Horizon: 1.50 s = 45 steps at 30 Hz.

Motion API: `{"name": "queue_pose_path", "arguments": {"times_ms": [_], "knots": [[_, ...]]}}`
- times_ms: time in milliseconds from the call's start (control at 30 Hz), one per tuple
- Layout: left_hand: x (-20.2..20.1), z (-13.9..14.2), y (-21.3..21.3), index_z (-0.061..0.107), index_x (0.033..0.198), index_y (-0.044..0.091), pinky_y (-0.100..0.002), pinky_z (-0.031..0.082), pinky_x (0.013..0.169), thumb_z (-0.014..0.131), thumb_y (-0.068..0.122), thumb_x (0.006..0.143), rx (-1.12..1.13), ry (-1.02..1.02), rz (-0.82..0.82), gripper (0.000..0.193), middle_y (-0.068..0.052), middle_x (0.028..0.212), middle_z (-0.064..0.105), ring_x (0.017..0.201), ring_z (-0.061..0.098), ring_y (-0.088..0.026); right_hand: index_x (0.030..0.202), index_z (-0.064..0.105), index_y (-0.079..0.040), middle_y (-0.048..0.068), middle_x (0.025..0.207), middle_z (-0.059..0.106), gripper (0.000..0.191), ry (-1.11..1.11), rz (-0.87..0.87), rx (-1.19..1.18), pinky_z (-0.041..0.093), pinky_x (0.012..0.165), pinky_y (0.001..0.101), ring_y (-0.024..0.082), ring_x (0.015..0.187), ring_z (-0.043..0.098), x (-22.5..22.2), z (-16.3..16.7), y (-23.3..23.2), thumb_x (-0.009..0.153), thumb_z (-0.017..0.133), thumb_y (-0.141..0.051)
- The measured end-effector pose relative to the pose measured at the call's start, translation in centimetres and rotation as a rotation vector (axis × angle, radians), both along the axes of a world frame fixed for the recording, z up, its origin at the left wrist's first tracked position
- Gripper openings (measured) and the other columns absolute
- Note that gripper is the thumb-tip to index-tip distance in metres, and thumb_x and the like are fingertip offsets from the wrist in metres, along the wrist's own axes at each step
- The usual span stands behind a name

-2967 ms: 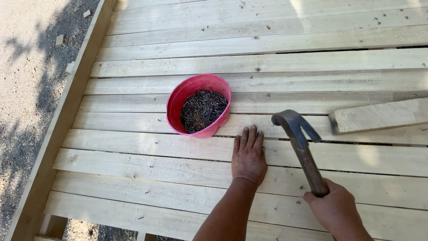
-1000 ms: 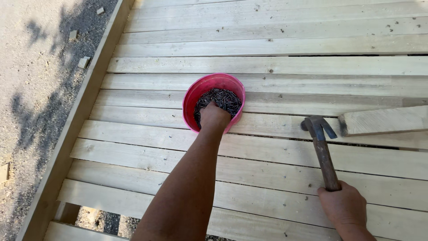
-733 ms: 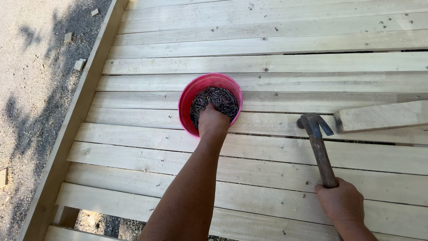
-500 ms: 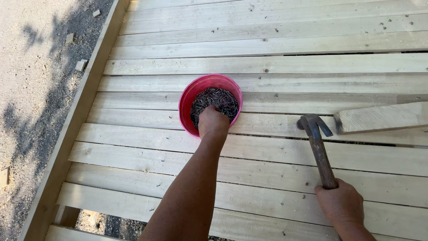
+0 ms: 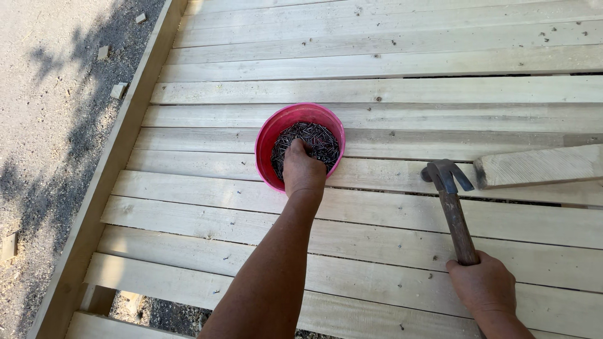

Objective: The person hammers nails into a wooden slat frame laid on the ground. They repeatedly take nails from a pink bucket, position a nail on a slat, and drive it in with a claw hammer, working along the frame.

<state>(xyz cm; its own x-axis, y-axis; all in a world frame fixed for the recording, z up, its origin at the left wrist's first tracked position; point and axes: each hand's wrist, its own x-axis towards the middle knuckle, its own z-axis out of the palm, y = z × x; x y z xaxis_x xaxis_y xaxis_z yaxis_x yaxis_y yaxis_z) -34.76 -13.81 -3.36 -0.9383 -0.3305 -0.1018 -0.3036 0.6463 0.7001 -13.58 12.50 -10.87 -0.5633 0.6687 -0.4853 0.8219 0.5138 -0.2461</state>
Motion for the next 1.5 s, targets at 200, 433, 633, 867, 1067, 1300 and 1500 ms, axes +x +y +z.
{"name": "queue_pose_path", "arguments": {"times_ms": [200,433,633,867,1067,1300,1500], "knots": [[0.5,-0.4,-0.2,0.070,0.094,0.010,-0.041,0.059,0.087,0.068,0.009,0.088,0.074,0.007,-0.040,0.007,-0.010,0.101,0.075,0.095,0.074,-0.028,0.105,0.082,-0.013,0.013,0.083,0.074,0.032,-0.019,-0.004,-0.012,0.060,0.084,0.0470,0.031,0.085,0.072,-0.1,0.5,-0.2,0.087,0.072,-0.037],[0.6,0.2,-0.2,0.073,0.096,0.013,-0.038,0.061,0.086,0.070,0.008,0.087,0.026,-0.075,-0.076,0.011,-0.009,0.099,0.077,0.092,0.076,-0.025,0.107,0.081,-0.012,0.012,0.085,0.076,0.033,-0.055,-0.010,-0.009,0.060,0.087,0.0445,0.030,0.087,0.073,-0.4,0.4,-0.3,0.089,0.072,-0.038],[0.0,0.5,-0.1,0.072,0.096,0.014,-0.039,0.061,0.085,0.069,0.006,0.086,0.020,-0.128,-0.054,0.013,-0.009,0.101,0.076,0.094,0.075,-0.025,0.117,0.081,-0.013,0.013,0.091,0.077,0.040,-0.050,-0.065,-0.001,0.057,0.095,0.0432,0.031,0.093,0.078,-0.7,-0.5,0.1,0.086,0.076,-0.037],[-0.1,0.5,-0.1,0.073,0.096,0.014,-0.040,0.061,0.086,0.068,0.004,0.085,0.021,-0.158,-0.047,0.016,-0.010,0.103,0.076,0.097,0.075,-0.027,0.117,0.082,-0.014,0.016,0.096,0.081,0.042,-0.014,-0.069,0.007,0.056,0.097,0.0439,0.034,0.097,0.076,-0.5,-1.3,0.5,0.084,0.077,-0.038],[0.0,0.8,0.0,0.073,0.097,0.014,-0.039,0.060,0.087,0.068,0.003,0.084,0.010,-0.174,-0.059,0.018,-0.011,0.105,0.076,0.098,0.074,-0.027,0.117,0.082,-0.013,0.015,0.096,0.078,0.041,-0.042,-0.042,0.005,0.058,0.096,0.0439,0.034,0.096,0.078,-0.1,-1.3,0.6,0.087,0.075,-0.040],[0.4,2.1,0.3,0.071,0.105,0.015,-0.039,0.062,0.088,0.064,0.001,0.088,0.000,-0.210,-0.058,0.023,-0.009,0.108,0.076,0.099,0.076,-0.024,0.120,0.079,-0.015,0.013,0.094,0.078,0.042,-0.047,-0.087,-0.007,0.058,0.097,0.0430,0.031,0.095,0.077,-0.5,-1.2,0.3,0.085,0.076,-0.038],[0.6,2.0,0.5,0.073,0.108,0.016,-0.040,0.057,0.096,0.062,0.010,0.092,-0.082,-0.201,-0.068,0.021,-0.007,0.116,0.072,0.110,0.068,-0.024,0.109,0.083,-0.014,0.013,0.090,0.077,0.035,-0.058,-0.015,0.020,0.059,0.092,0.0445,0.033,0.092,0.075,-0.2,-0.4,0.1,0.089,0.072,-0.040]]}}
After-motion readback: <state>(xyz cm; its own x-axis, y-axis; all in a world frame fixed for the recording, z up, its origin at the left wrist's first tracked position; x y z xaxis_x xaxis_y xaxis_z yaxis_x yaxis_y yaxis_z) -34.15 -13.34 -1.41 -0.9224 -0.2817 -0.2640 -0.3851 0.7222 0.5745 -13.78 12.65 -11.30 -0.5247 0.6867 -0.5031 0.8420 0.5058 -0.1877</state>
